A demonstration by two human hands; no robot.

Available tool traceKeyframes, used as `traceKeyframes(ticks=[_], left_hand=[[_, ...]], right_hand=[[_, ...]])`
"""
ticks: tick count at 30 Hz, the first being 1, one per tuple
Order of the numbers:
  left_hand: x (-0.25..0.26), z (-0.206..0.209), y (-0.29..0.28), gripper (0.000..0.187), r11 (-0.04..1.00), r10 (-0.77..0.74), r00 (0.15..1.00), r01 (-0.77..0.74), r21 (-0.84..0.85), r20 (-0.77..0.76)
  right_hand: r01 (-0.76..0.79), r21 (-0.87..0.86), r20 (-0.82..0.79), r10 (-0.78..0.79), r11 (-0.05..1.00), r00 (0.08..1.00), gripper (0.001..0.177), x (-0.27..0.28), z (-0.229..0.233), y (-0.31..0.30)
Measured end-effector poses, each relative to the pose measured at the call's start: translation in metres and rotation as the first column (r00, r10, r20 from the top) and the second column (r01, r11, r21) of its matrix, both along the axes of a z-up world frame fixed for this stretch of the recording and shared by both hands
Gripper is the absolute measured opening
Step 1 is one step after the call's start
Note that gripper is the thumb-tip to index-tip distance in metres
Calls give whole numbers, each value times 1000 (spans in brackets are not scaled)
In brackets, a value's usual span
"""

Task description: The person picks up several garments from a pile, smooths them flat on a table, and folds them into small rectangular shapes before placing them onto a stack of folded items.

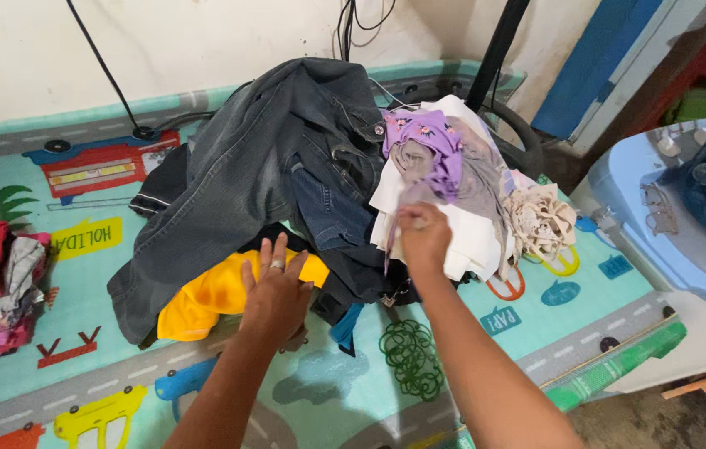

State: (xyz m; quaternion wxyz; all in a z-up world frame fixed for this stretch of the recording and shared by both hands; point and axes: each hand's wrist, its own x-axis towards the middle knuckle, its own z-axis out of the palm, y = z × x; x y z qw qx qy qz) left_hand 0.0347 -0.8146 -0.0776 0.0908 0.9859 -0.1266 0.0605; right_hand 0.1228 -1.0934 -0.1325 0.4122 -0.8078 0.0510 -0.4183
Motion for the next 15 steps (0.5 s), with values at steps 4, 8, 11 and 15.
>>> traceKeyframes(ticks=[4, 8, 11, 15], left_hand=[[5, -11, 5, 55, 975, -74, 992, 92, -201, 98], [10, -20, 6, 53, 783, -96, 962, 232, -578, 256], [7, -26, 21, 42, 548, -115, 944, 320, -773, 310], [2, -38, 48, 15, 66, -205, 973, 123, -990, 107]], right_hand=[[-355, -32, 48, 356, 934, 933, 6, -38, 57, 71], [-559, -176, 87, 578, 811, 812, 7, -79, 94, 135], [-683, -297, 137, 738, 667, 661, 11, -105, 108, 164], [-748, -294, -12, 780, 595, 625, 14, -125, 116, 182]])
